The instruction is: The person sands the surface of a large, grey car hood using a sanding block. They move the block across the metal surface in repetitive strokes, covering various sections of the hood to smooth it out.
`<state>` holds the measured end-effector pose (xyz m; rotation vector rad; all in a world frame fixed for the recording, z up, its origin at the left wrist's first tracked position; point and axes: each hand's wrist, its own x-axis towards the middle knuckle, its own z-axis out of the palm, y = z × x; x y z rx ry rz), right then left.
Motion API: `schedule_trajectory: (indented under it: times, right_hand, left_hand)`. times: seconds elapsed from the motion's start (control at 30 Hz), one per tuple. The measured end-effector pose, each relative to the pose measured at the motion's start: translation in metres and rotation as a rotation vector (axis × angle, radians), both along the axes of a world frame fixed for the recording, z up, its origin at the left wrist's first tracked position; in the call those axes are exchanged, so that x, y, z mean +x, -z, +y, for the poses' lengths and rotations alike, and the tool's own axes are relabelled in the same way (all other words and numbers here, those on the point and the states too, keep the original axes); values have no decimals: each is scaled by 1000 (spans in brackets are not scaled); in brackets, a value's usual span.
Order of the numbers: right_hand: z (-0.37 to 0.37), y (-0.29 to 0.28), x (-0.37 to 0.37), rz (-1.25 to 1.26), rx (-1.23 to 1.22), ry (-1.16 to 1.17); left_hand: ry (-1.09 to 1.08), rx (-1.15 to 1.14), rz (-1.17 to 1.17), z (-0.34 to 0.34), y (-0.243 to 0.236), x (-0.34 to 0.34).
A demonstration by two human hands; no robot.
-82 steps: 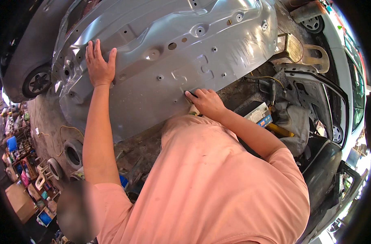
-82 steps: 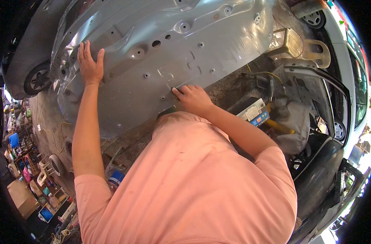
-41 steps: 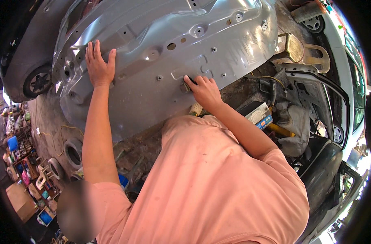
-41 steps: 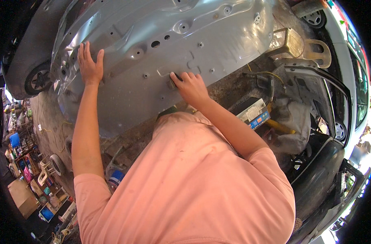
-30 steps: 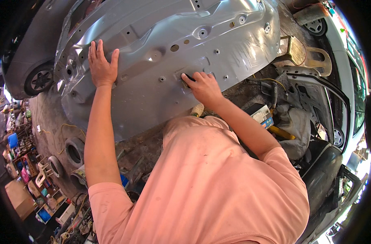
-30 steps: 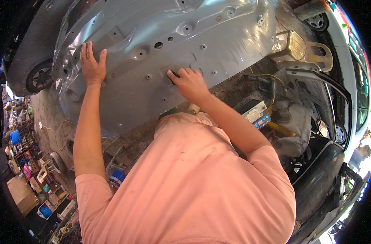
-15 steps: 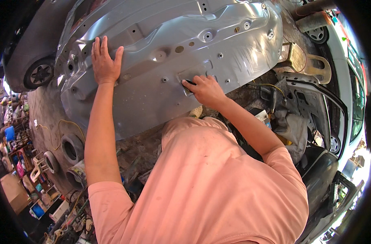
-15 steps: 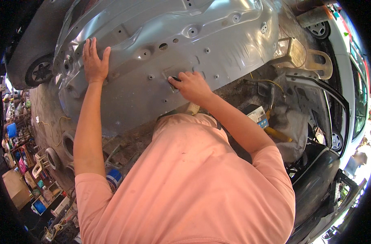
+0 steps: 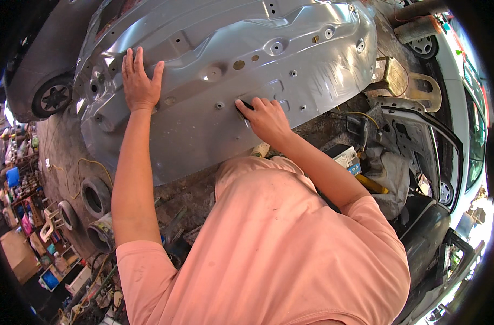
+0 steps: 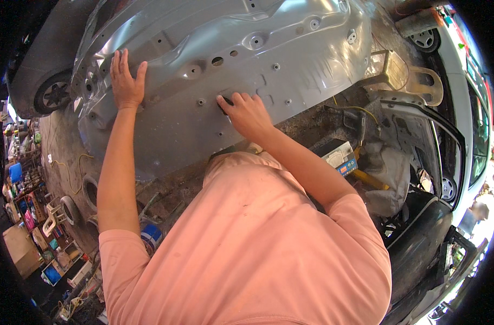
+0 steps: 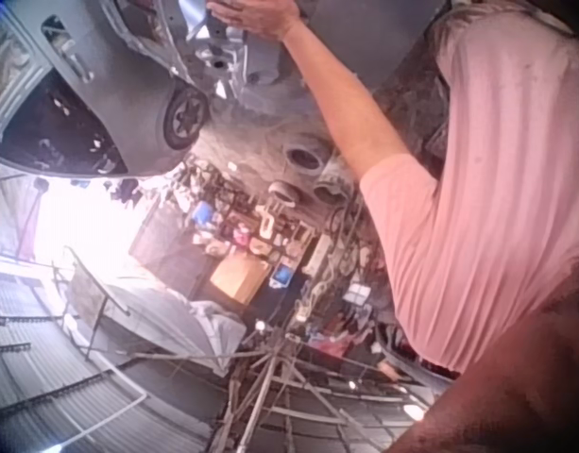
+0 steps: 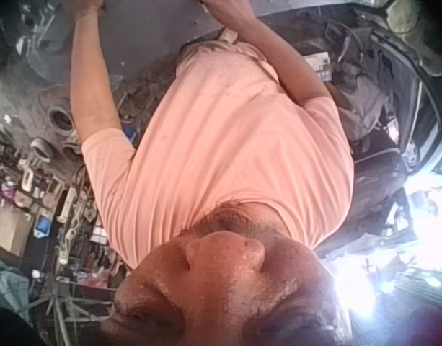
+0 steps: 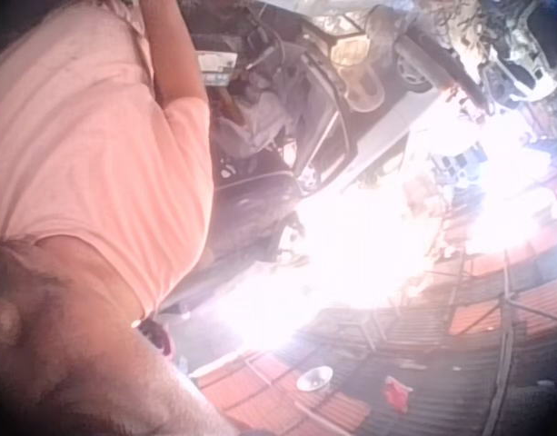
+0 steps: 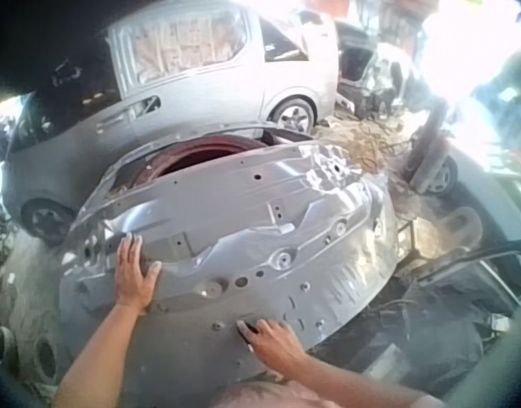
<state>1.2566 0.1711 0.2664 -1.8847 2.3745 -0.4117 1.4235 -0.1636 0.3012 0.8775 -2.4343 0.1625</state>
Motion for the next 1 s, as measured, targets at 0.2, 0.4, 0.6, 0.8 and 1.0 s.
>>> schedule_trajectory:
  times: [0.2, 0.4, 0.6, 0.8, 1.0]
  right_hand:
    - [16, 9, -16, 71, -18, 131]
    - [22, 29, -1, 67, -90, 229]
    - [29, 21, -27, 60, -123, 245]
    - [32, 32, 13, 54, -90, 214]
    - [43, 34, -1, 73, -23, 420]
  left_hand:
    - [-16, 21, -17, 0, -1, 2]
    - [-3, 51, 0, 4, -5, -5]
    - [-17, 35, -22, -3, 0, 3]
    - [-20, 55, -34, 2, -6, -1]
    - [-29, 73, -35, 3, -9, 1]
